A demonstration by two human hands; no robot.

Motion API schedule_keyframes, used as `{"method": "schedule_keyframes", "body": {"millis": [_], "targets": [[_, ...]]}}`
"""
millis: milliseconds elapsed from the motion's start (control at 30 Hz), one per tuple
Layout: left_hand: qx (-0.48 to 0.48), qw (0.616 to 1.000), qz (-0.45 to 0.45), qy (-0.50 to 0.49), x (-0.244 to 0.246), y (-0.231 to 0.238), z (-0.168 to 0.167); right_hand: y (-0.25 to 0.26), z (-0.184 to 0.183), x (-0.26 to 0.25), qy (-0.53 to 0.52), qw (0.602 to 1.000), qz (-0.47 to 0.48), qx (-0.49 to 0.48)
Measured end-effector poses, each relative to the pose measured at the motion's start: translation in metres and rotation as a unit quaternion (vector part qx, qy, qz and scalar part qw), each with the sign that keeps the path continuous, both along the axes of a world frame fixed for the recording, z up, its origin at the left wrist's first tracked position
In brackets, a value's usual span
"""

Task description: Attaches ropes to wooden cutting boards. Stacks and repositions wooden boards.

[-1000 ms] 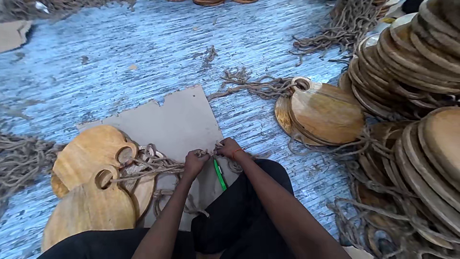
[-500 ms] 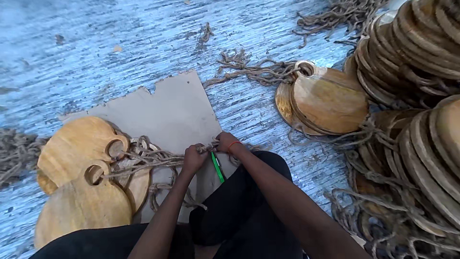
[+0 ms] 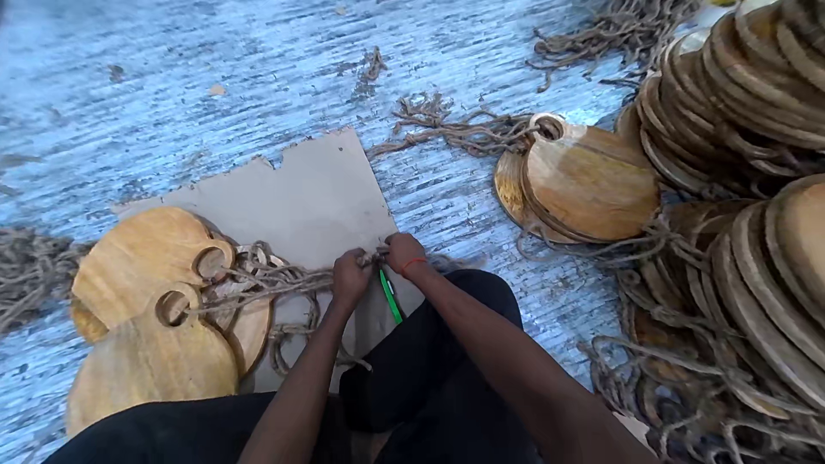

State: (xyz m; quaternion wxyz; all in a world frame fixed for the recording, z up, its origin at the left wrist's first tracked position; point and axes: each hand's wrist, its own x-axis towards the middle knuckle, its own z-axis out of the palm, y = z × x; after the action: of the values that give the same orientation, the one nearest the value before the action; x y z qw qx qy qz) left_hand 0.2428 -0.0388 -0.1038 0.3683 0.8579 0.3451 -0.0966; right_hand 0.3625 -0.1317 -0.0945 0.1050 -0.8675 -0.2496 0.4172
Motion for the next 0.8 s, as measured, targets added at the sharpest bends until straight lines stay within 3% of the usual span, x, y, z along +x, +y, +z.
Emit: {"method": "schedule_keyframes", "body": {"millis": [133,200,367,467,567,633,800], "targets": [[0.011,0.999,-0.027,0.015,-0.012,0.007,-0.002,-0.005,-0.002,0.002,0.023,0.999,0.021,-0.031],[0.012,1.000,0.011,0.007,-0.028,0.015,-0.002,-0.007,-0.003,0.000,0.006,1.000,0.007,-0.026],[-0.126,0.985,0.098,-0.068,-0.046,0.051,0.005,-0.013,0.000,0.016,0.019,0.992,-0.089,0.085],[-0.185,0.977,0.022,-0.100,-0.056,0.065,0.023,-0.020,0.003,0.009,0.032,0.996,-0.021,0.086],[-0.166,0.978,0.009,-0.128,-0.068,0.086,0.039,-0.027,0.011,0.005,-0.020,0.998,0.048,0.047],[-0.179,0.964,0.094,-0.175,-0.077,0.100,0.046,-0.032,0.017,0.005,-0.050,0.997,0.049,0.025],[-0.270,0.856,0.317,-0.306,-0.091,0.125,0.047,-0.039,0.018,0.012,-0.074,0.995,-0.037,0.050]]}}
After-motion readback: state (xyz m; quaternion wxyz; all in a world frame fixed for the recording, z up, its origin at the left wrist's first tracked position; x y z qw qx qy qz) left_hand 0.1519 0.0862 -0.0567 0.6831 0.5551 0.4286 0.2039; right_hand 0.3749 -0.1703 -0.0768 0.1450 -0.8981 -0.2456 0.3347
